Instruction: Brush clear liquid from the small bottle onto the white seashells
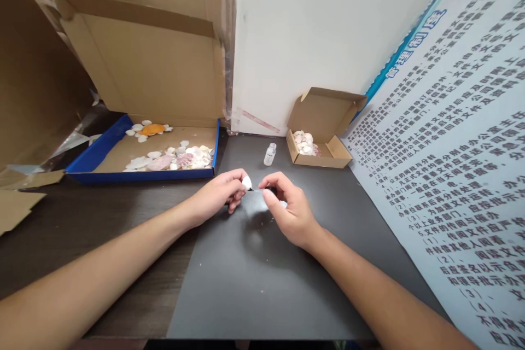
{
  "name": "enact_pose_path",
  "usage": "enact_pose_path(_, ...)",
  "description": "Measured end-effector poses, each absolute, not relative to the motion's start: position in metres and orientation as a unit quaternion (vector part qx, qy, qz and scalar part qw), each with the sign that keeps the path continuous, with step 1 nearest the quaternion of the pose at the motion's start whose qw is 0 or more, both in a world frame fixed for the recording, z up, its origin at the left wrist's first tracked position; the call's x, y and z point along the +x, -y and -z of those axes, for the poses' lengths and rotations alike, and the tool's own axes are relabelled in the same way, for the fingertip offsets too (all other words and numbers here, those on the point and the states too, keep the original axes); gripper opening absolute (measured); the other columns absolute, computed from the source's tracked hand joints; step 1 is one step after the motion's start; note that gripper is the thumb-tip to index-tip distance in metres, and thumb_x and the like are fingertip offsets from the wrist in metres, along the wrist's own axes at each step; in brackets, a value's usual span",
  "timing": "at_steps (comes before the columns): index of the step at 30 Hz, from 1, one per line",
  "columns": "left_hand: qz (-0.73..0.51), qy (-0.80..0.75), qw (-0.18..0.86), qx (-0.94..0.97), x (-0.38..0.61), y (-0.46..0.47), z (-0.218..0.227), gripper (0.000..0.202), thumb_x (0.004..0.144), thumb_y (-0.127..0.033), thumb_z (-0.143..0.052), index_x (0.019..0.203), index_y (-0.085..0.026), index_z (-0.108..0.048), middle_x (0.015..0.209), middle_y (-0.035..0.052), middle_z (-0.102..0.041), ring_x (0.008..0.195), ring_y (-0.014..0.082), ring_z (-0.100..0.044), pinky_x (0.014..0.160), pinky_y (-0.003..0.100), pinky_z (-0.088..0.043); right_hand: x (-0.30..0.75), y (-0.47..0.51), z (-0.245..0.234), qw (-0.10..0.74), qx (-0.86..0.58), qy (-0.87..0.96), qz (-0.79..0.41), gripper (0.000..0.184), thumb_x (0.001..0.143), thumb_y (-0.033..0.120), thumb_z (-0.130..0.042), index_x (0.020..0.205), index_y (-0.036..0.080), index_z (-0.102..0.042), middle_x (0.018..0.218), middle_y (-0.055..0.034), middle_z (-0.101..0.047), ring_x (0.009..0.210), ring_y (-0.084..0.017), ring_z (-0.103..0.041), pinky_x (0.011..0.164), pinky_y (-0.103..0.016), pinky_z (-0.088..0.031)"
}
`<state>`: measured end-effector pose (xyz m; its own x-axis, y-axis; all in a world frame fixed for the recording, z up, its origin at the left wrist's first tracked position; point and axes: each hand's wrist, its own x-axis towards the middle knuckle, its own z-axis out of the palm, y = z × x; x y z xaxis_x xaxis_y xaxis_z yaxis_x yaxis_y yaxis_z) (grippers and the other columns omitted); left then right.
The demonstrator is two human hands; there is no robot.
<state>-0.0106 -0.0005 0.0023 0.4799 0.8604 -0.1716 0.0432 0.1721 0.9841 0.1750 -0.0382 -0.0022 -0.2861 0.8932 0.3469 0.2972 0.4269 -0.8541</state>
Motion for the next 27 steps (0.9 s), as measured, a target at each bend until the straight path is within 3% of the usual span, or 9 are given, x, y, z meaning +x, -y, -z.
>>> enact_pose_path(4,-0.312,-0.404,0.649,0.564,-0.0101,0.0007,-0.0028,0.006,0.072,-0.023,-0.051,0.076,-0.018,-0.049,0.055,-0.006,-0.042,0.048,0.0085,-0.04,0.047,0.02,-0.035,0.1744,0.037,0.0008,0.429,-0.426,0.729,-0.322,0.009,0.09,0.026,-0.055,0.093,0.018,-0.056,0.067,0.0038,-0.048,0.057,-0.008,-0.043,0.055,-0.021,-0.035)
enact_pose_path(11,-0.307,-0.402,0.644,0.575,-0.0103,-0.0004,-0.0025,0.008,0.074,-0.025,-0.051,0.076,-0.018,-0.049,0.054,-0.006,-0.043,0.048,0.0089,-0.04,0.047,0.021,-0.035,0.1774,0.0389,0.004,0.44,-0.397,0.72,-0.36,0.021,0.1,0.031,-0.038,0.101,0.019,-0.056,0.064,0.0046,-0.045,0.055,-0.008,-0.043,0.056,-0.022,-0.036)
enact_pose_path(18,-0.307,-0.401,0.644,0.575,-0.0111,-0.0009,-0.0014,0.006,0.076,-0.023,-0.052,0.076,-0.018,-0.049,0.055,-0.0061,-0.043,0.047,0.0084,-0.04,0.047,0.02,-0.035,0.1751,0.0369,0.0012,0.439,-0.427,0.722,-0.321,0.01,0.093,0.028,-0.052,0.096,0.019,-0.055,0.066,0.004,-0.048,0.055,-0.008,-0.043,0.054,-0.021,-0.036)
enact_pose_path(24,-0.304,-0.406,0.641,0.577,-0.0114,-0.0007,-0.0006,0.007,0.077,-0.025,-0.052,0.076,-0.018,-0.049,0.054,-0.0063,-0.043,0.047,0.009,-0.039,0.047,0.021,-0.036,0.1768,0.0395,0.0041,0.448,-0.394,0.705,-0.382,0.025,0.101,0.033,-0.035,0.101,0.019,-0.055,0.069,0.0029,-0.048,0.056,-0.008,-0.044,0.054,-0.021,-0.037)
enact_pose_path(27,-0.306,-0.401,0.641,0.579,-0.0113,-0.0007,-0.0011,0.008,0.077,-0.026,-0.052,0.076,-0.019,-0.049,0.054,-0.0064,-0.043,0.047,0.0091,-0.039,0.047,0.021,-0.035,0.1754,0.0388,0.0035,0.444,-0.407,0.711,-0.363,0.018,0.099,0.032,-0.042,0.1,0.019,-0.055,0.068,0.0034,-0.048,0.055,-0.008,-0.044,0.054,-0.021,-0.037)
